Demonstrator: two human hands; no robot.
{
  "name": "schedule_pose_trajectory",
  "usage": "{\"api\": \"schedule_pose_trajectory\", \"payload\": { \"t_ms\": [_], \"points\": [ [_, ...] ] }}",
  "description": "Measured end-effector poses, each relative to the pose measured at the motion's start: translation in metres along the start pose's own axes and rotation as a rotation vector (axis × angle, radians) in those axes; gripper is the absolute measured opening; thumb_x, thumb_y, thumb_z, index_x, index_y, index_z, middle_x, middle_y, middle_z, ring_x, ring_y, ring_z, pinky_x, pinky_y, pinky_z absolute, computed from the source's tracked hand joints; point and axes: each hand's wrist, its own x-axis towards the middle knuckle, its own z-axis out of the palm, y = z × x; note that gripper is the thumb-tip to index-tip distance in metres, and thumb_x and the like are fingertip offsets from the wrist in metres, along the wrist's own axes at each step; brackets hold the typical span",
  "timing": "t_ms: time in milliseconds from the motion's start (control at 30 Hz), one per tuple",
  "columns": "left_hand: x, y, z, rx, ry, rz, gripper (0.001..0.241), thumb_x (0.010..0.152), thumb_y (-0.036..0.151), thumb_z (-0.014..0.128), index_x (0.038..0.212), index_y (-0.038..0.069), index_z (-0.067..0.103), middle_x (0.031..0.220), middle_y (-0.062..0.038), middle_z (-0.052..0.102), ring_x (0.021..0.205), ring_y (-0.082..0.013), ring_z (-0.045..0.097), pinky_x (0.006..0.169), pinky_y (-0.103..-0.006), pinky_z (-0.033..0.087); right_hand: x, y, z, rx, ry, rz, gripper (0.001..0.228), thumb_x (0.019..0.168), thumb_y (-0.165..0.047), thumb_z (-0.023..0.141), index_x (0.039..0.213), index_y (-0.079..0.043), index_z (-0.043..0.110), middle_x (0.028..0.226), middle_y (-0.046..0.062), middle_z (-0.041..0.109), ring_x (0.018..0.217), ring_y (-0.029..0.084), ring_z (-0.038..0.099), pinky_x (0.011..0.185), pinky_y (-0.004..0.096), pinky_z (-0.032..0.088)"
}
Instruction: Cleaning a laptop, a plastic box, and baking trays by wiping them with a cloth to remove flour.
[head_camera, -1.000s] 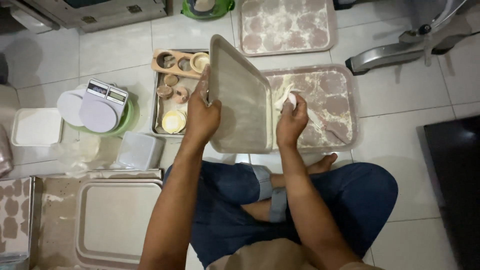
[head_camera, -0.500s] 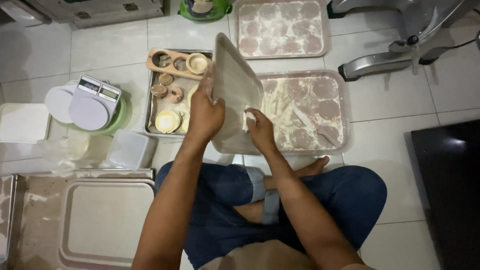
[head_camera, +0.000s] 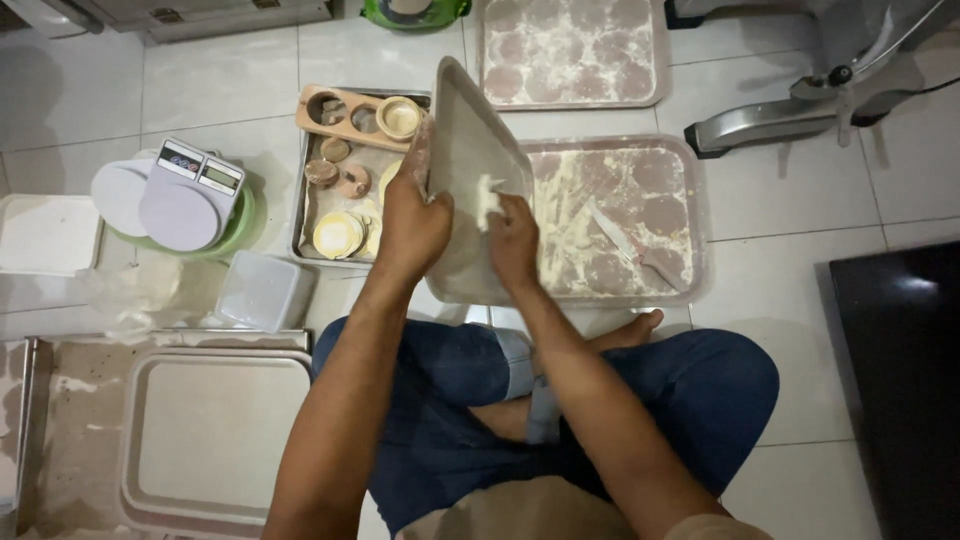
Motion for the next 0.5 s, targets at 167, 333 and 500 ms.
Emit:
{"api": "schedule_pose_trajectory", "payload": {
  "t_ms": [167,333,500],
  "points": [
    [-0.005,-0.001,-0.002,0.022,0.029,-0.023,0.082,0.076,-0.014,0.05,0.156,-0.001,0.037,0.158,-0.031,0.038,0.149,-0.0425,0.033,0.125,-0.0478,0.023,0.034,0.105,-0.029,-0.29,-0.05,0.081,0.035,0.098,-0.007,0.06,0.129,0.008,0.064,0.122,0.031,0.065,0.123,0.049,0.06,0.108,0.055,0.045],
    [-0.002,-0.001,0.004,0.038,0.04,0.014,0.083,0.075,-0.014,0.051,0.156,-0.001,0.037,0.156,-0.032,0.04,0.147,-0.0449,0.036,0.124,-0.0493,0.026,0.028,-0.003,-0.008,0.098,0.078,-0.162,0.032,0.091,0.005,0.066,0.123,0.003,0.066,0.117,0.02,0.061,0.12,0.038,0.062,0.109,0.046,0.044],
    [0.0,-0.009,0.007,0.128,0.069,0.119,0.077,0.077,-0.01,0.053,0.153,-0.004,0.041,0.151,-0.035,0.045,0.142,-0.0476,0.042,0.121,-0.0518,0.034,0.027,-0.037,0.014,0.047,-0.043,-0.688,0.021,0.096,-0.005,0.073,0.116,-0.004,0.073,0.115,0.012,0.064,0.107,0.03,0.068,0.098,0.034,0.053]
  ]
}}
